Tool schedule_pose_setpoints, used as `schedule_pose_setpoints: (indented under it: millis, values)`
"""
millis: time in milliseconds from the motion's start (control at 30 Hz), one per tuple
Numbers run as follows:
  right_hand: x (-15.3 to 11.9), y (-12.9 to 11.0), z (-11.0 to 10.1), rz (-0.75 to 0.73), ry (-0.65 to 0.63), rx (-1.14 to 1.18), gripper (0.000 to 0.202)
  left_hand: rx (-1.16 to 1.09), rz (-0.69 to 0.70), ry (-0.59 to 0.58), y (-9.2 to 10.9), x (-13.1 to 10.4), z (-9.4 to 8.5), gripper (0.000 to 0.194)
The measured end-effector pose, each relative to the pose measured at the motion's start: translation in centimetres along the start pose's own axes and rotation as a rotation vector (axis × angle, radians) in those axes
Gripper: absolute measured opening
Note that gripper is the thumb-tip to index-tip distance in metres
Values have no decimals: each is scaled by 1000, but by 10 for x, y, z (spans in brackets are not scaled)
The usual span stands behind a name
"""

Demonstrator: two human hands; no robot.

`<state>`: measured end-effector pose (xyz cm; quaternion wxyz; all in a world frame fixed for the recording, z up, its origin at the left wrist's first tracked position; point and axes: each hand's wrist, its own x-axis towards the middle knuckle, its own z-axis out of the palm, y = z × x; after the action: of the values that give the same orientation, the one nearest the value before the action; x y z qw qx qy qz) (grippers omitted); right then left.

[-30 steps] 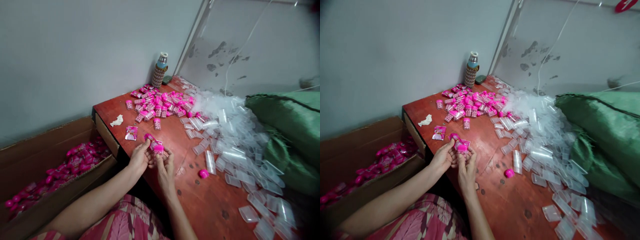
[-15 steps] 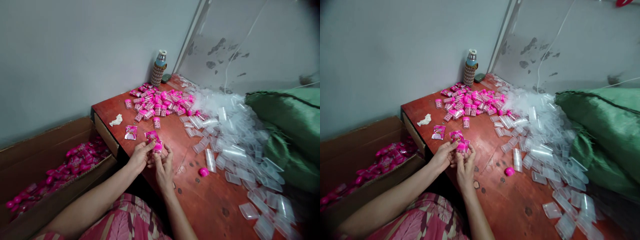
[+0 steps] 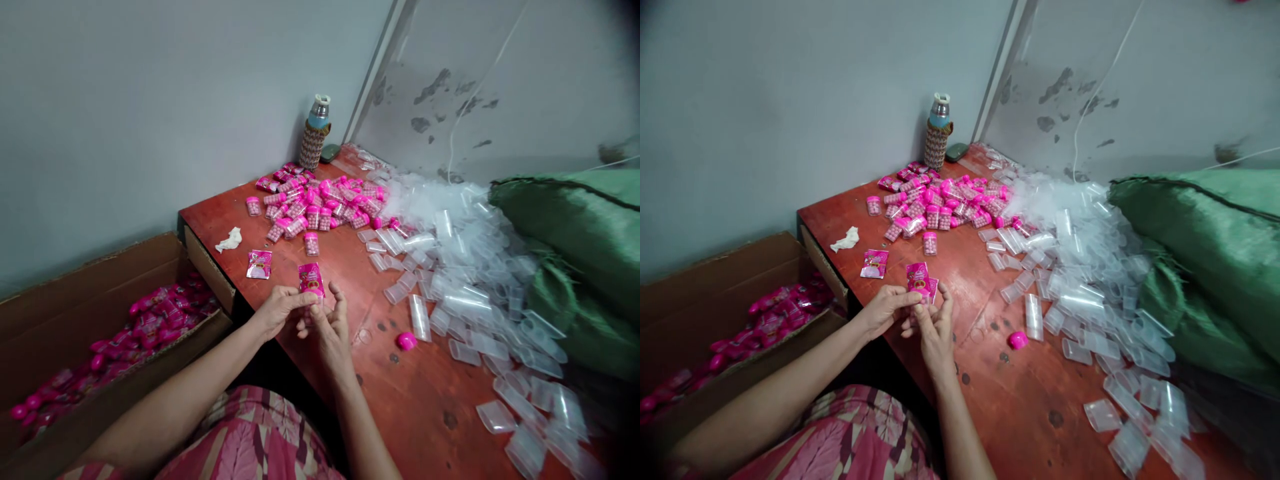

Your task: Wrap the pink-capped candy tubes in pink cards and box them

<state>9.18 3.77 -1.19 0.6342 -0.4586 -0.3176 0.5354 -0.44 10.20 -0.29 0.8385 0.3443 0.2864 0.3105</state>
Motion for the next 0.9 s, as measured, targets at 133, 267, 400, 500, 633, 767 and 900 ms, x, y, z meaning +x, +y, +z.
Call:
schedule_pose_setpoints:
  millis: [133, 267, 400, 500, 633, 767, 900]
  values:
    - [0, -3, -1, 16, 8, -15, 58, -65, -19, 61, -3, 0, 2, 25]
    - [-6, -3, -5, 67, -21, 27, 52, -186, 50, 209, -2, -1, -1, 21]
    - [-6, -2, -9, 57, 23, 15, 43, -177, 72, 194, -3, -6, -1, 21]
    - [1, -1, -5, 27, 40, 1, 38, -179, 84, 142, -6, -11, 4, 20]
    - [7, -1, 6, 50, -20, -9, 37, -143, 137, 189, -2, -22, 4, 18]
    - [7, -5, 7, 68, -53, -51, 28, -184, 406, 439, 17, -43, -21, 23]
    - [8, -14, -13, 47, 42, -99, 25, -175, 606, 652, 34, -57, -50, 59]
